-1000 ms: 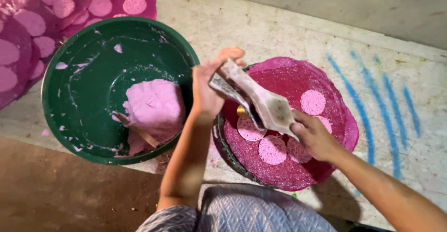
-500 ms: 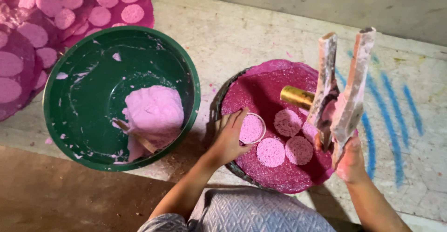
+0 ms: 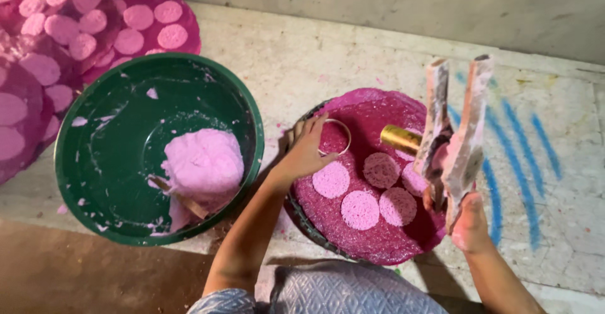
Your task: The person uses a manual press tool to mold pink paste into circular discs on a tray and scoops additional paste from a green bowl using a flat scraper.
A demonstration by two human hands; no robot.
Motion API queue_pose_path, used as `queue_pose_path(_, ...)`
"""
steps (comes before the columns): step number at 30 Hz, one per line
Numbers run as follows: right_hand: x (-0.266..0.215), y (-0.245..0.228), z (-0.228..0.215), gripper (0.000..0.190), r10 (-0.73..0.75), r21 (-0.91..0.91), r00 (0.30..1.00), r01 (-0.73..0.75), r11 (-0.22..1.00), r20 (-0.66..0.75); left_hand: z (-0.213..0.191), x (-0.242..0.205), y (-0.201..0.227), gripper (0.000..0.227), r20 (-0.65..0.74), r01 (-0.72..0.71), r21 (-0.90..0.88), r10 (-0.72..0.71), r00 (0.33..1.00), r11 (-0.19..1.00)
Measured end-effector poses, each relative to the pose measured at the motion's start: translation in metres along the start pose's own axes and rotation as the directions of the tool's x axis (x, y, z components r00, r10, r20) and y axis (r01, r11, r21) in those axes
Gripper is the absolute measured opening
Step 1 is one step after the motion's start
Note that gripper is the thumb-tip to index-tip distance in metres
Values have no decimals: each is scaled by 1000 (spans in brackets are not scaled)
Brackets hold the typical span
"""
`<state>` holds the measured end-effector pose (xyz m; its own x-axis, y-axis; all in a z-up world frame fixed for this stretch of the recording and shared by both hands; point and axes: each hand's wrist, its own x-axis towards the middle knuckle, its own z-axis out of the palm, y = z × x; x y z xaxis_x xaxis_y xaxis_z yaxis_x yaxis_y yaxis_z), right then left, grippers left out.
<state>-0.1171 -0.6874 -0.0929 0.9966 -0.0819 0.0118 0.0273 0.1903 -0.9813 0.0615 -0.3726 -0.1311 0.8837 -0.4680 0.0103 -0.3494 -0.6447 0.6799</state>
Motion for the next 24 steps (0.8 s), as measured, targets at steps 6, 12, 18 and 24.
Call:
queue_pose_path(6,2,7,-9,92,106,-120,994,-101,988,39,1,-7,1,71,-113,-81,-45,76,991,996)
queue_pose_path(12,69,-3,-1,70,701,-431,703,-600,674,118,-22,21,35,65,-133,-39,-918,214,968,-395)
queue_pose_path(18,154,-56,46,81,780,-849,620,-364,383,85,-24,54,34,27,-258,-330,-729,-206,944,-600)
queue_pose_path(24,176,-56,96,89,595,-970,803,-120,213,32,-38,57,-4,27,-365,-422,-665,-224,904,-617)
